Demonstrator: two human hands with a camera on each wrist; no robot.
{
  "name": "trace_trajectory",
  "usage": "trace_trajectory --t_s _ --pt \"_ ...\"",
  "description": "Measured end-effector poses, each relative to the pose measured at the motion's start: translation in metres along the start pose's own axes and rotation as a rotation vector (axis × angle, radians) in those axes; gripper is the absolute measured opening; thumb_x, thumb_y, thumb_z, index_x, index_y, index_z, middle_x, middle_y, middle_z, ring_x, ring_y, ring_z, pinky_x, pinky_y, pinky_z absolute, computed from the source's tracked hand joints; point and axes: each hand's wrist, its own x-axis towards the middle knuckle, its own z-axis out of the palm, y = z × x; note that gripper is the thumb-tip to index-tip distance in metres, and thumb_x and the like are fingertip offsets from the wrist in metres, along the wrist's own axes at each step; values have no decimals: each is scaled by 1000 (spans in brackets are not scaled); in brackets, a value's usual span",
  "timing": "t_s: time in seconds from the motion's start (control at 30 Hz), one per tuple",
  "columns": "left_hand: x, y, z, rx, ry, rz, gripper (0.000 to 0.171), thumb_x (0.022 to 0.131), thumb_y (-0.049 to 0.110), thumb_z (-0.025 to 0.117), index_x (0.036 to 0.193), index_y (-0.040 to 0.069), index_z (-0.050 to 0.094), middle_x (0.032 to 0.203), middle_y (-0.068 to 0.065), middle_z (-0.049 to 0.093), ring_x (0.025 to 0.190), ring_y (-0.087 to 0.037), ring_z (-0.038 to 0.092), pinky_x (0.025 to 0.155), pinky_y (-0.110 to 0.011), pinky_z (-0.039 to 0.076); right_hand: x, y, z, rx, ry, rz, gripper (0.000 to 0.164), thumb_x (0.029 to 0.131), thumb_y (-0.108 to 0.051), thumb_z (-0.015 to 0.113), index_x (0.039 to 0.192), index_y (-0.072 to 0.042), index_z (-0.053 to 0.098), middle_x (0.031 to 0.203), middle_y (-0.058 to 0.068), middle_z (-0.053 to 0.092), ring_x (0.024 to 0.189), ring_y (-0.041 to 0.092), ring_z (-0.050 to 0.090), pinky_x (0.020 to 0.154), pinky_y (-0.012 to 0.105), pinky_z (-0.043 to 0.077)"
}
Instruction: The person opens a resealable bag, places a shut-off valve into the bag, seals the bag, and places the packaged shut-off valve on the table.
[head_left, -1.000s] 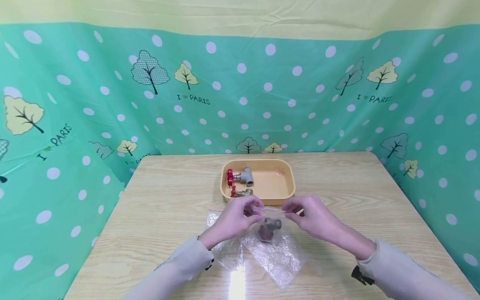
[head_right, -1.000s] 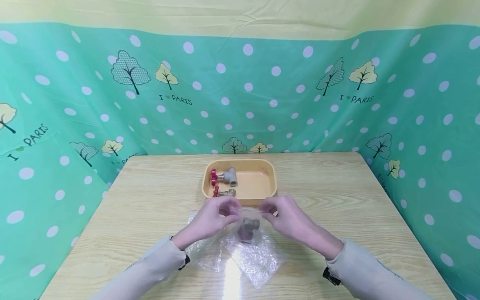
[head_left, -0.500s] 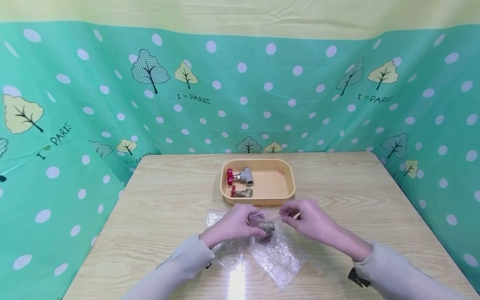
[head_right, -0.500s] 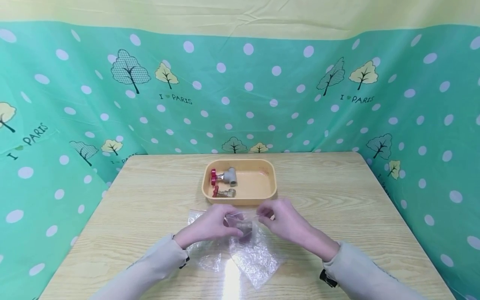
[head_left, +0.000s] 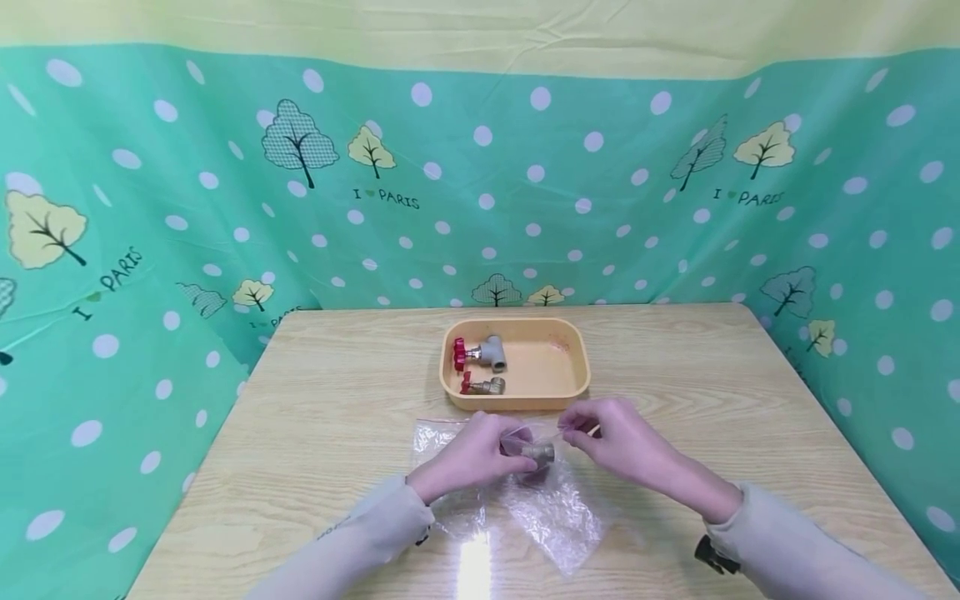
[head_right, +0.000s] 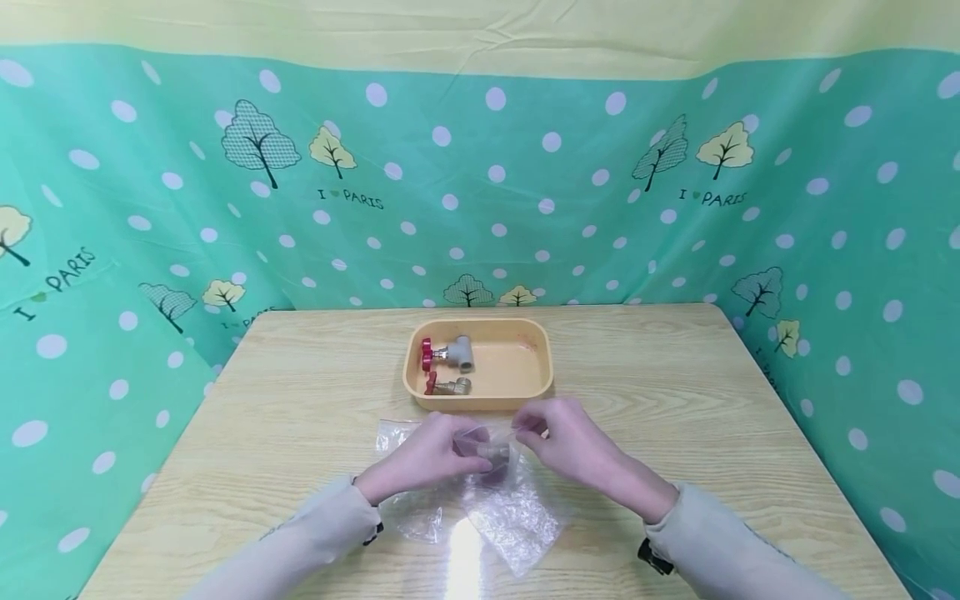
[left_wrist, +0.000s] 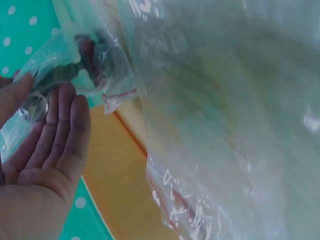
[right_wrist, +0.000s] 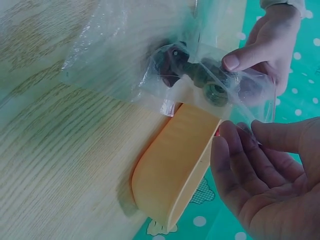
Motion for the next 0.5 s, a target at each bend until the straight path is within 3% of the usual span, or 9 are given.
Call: trace_trajectory --t_s 0.13,0.23,0.33,0.5 --pt "0 1 3 -73 34 -46 23 88 21 87 107 14 76 98 4 78 77 -7 71 64 -25 59 -1 1 0 10 -1 20 12 92 2 75 102 -2 77 90 6 75 83 12 70 74 24 60" --pt "1 0 5 -114 48 -74 22 88 19 87 106 15 75 96 5 77 76 -9 71 63 -27 59 -1 2 0 11 0 11 13 90 5 75 102 -1 77 89 4 75 81 11 70 73 24 60" --pt "1 0 8 -116 52 -89 24 87 19 88 108 15 75 97 6 77 80 -7 71 70 -27 60 -1 3 1 9 0 -1 14 89 8 75 101 -1 77 88 -1 74 80 11 69 72 24 60" --pt "1 1 7 -72 39 -88 28 86 21 89 110 15 76 94 8 76 75 -8 69 65 -28 59 -3 4 0 3 -3 15 17 88 8 75 101 -3 77 89 -4 74 80 10 69 72 24 60"
